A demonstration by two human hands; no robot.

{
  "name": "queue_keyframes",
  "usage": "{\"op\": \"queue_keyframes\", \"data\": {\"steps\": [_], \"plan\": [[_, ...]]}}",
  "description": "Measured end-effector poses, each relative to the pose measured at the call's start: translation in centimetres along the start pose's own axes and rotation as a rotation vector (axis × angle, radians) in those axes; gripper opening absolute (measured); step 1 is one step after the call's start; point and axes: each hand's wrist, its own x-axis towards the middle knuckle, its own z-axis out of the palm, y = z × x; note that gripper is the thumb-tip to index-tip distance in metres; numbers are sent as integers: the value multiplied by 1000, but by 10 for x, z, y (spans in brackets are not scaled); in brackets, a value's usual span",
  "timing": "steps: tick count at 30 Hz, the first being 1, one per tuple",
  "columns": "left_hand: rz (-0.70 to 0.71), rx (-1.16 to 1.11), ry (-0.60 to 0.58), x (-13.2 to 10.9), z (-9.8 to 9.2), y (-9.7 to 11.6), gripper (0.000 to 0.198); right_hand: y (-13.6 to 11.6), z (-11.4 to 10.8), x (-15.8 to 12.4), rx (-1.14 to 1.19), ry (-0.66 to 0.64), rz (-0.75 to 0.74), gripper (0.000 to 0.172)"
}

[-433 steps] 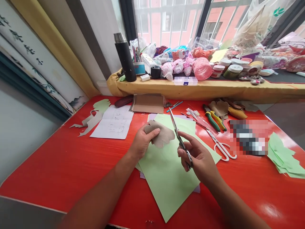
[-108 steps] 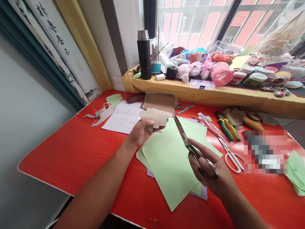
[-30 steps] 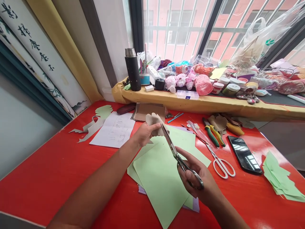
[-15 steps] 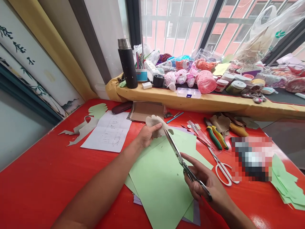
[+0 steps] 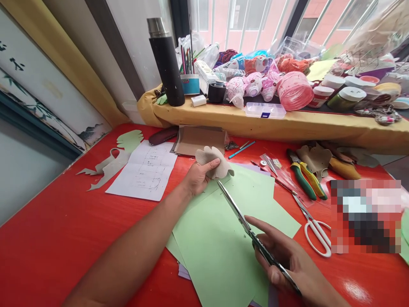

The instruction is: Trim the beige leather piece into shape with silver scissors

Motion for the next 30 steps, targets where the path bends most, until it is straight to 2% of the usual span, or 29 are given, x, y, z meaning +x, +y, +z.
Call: {"op": "queue_keyframes", "data": {"steps": [11,17,30], "plan": [[-23,50,-95,-3,2,2,33,0,-2,1,35,27,108,86],[-38,50,-37,-2,1,1,38,0,-3,1,54,30,94,86],[-74,121,-127,-2,0,0,44,-3,-1,2,69,53,94,93]]}}
